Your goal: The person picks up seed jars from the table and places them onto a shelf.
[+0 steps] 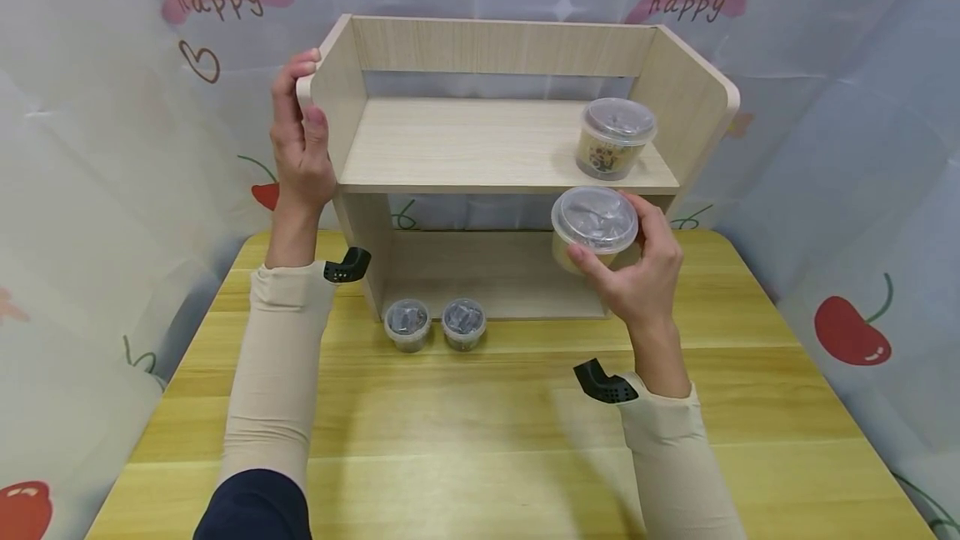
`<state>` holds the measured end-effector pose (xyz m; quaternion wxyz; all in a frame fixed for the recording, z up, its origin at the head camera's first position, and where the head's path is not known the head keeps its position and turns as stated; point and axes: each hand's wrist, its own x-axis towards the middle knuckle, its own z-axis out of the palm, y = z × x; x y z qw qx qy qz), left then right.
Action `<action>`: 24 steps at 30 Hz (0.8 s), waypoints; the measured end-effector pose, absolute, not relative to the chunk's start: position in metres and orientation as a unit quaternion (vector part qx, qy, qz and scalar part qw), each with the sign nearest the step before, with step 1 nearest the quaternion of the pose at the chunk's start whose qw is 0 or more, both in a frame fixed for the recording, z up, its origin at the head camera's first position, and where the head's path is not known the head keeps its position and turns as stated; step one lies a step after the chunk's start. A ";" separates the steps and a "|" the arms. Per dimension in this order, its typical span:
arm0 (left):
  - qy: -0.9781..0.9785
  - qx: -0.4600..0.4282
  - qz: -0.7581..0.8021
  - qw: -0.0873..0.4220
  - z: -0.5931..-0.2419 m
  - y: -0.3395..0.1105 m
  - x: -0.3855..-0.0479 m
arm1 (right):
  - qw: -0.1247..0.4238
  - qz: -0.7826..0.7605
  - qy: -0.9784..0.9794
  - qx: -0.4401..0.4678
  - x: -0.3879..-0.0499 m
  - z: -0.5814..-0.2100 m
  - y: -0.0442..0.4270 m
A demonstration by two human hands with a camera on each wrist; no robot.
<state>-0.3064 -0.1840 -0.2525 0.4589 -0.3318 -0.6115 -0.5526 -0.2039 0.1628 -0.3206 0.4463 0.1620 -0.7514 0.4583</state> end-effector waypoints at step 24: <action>-0.617 -0.334 -0.546 0.458 -0.257 -0.189 -0.314 | 0.437 0.459 -0.758 0.156 -0.210 -0.303 0.157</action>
